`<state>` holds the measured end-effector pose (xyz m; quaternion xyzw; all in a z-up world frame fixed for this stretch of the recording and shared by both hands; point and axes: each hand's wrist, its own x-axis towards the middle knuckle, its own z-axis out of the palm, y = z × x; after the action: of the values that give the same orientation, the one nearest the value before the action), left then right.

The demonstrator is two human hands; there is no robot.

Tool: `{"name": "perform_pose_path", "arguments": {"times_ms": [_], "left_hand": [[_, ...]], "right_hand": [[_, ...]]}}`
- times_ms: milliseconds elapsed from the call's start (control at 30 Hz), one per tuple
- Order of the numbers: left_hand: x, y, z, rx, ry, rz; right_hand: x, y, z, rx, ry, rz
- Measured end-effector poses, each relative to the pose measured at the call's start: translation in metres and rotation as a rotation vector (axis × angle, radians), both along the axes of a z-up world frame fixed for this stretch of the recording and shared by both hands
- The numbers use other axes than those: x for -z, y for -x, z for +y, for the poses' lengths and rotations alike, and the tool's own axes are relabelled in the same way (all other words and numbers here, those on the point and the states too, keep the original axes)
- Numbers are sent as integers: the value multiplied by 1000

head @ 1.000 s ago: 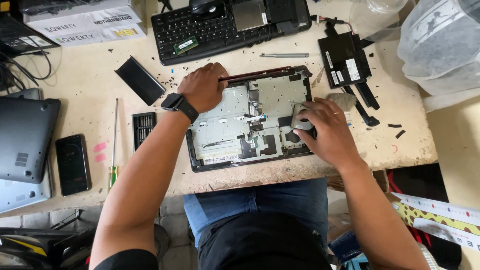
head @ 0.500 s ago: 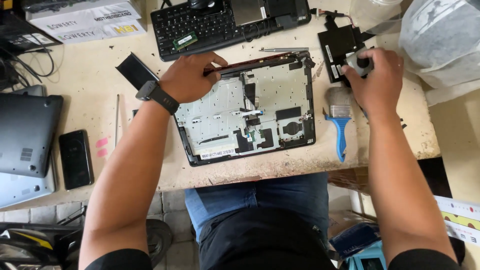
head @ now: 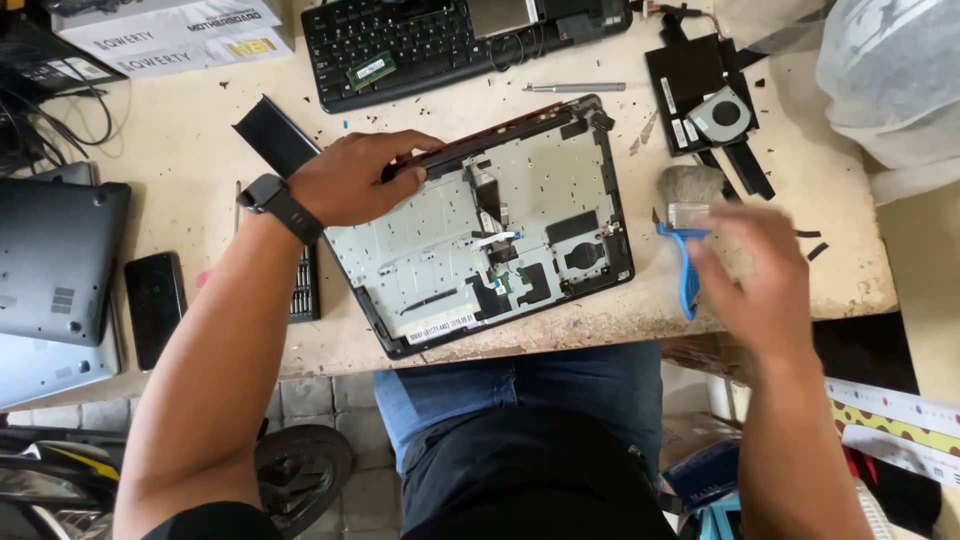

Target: Using a brush to remove dust and debris from the internal components and chassis of a disassembled laptop.

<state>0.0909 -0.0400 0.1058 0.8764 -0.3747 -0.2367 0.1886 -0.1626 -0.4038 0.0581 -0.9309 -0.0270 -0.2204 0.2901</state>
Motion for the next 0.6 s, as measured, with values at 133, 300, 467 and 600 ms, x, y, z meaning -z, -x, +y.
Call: {"name": "perform_pose_path", "arguments": {"times_ms": [133,300,467,600], "left_hand": [[-5,10,6,-68,-18,102],[-12,14,17,-117,0,205],[4,13,42,-160,295,281],[5,18,56,-224,370,303]], "right_hand": [[-7,32,4,-40,-121,154],[4,49,13,75,-192,495],[-15,31,69,-3,-347,808],[4,20,93,-84,-442,940]]}}
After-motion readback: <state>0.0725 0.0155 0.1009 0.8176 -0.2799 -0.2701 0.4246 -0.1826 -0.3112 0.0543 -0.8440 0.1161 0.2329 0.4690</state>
